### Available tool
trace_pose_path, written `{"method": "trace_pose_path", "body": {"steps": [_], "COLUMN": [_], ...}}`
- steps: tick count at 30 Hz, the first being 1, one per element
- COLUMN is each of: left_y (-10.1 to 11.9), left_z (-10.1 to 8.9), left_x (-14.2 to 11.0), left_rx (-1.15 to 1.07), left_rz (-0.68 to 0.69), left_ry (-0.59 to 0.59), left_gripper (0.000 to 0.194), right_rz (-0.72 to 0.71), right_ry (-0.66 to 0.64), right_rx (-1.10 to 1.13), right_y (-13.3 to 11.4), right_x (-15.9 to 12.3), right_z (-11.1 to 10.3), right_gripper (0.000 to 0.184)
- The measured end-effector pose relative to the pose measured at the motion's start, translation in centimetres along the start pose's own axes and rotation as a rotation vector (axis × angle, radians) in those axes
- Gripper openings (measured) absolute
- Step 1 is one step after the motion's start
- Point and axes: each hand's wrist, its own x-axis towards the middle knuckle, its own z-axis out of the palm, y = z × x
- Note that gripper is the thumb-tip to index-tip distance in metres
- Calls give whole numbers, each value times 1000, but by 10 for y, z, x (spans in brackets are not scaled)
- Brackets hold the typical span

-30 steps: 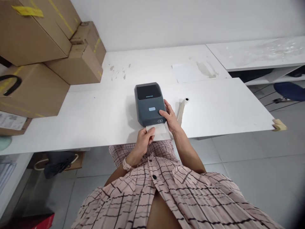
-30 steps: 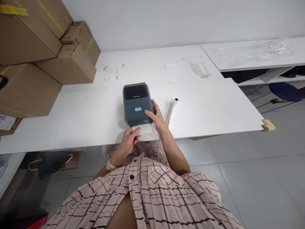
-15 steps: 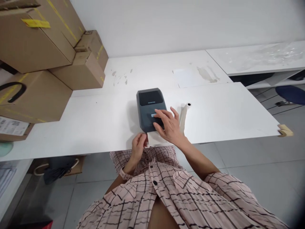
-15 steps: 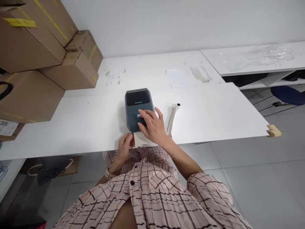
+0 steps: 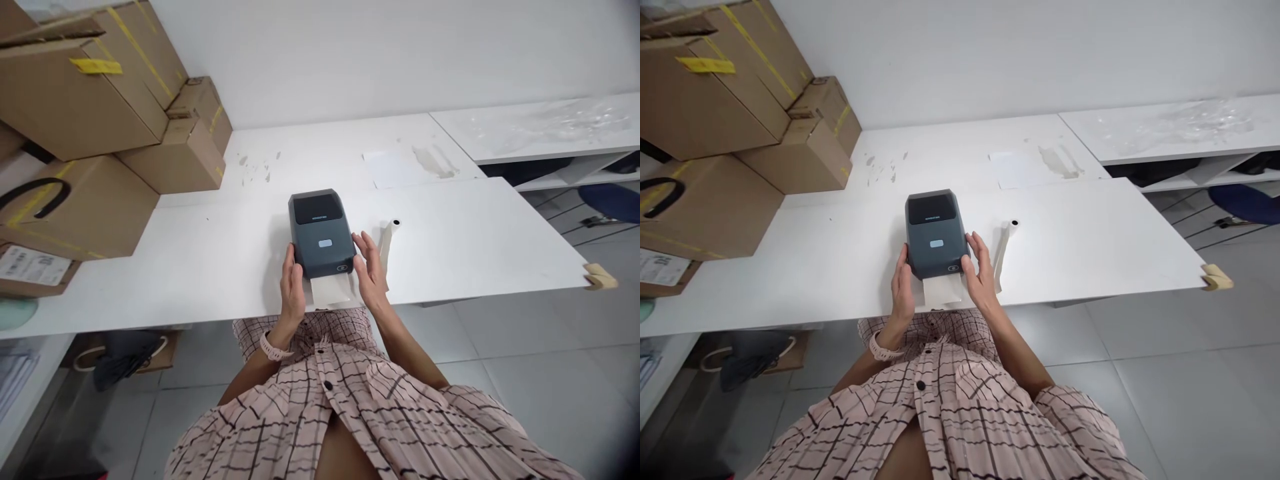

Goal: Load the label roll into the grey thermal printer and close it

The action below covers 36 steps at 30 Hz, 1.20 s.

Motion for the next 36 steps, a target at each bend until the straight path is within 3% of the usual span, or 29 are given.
{"method": "trace_pose_path", "body": {"steps": [9, 15, 18, 23, 26, 29, 32, 36], "left_y": [-17, -8, 4, 30, 32, 18, 1, -3], "left_z": [6, 1, 2, -1, -4, -5, -4, -4], "left_x": [1, 3, 12, 54, 87, 108, 113, 107], "left_rx": [14, 38, -6, 12, 79, 179, 243, 325], "left_rz": [27, 0, 60, 219, 245, 89, -69, -99], "left_ry": [66, 81, 88, 49, 68, 62, 3, -52], "left_gripper": [76, 76, 75, 65, 55, 52, 57, 56], "right_rz": [24, 33, -47, -220, -313, -388, -406, -445], "right_ry": [47, 42, 40, -28, -62, -92, -100, -86], "right_rx": [44, -28, -2, -152, -304, -432, -446, -492], "right_y": [8, 7, 6, -14, -31, -39, -40, -50], "right_x": [-1, 6, 19, 73, 119, 167, 208, 230], "right_z": [10, 1, 0, 1, 5, 14, 24, 26], "right_gripper": [61, 55, 55, 67, 70, 81, 90, 90]}}
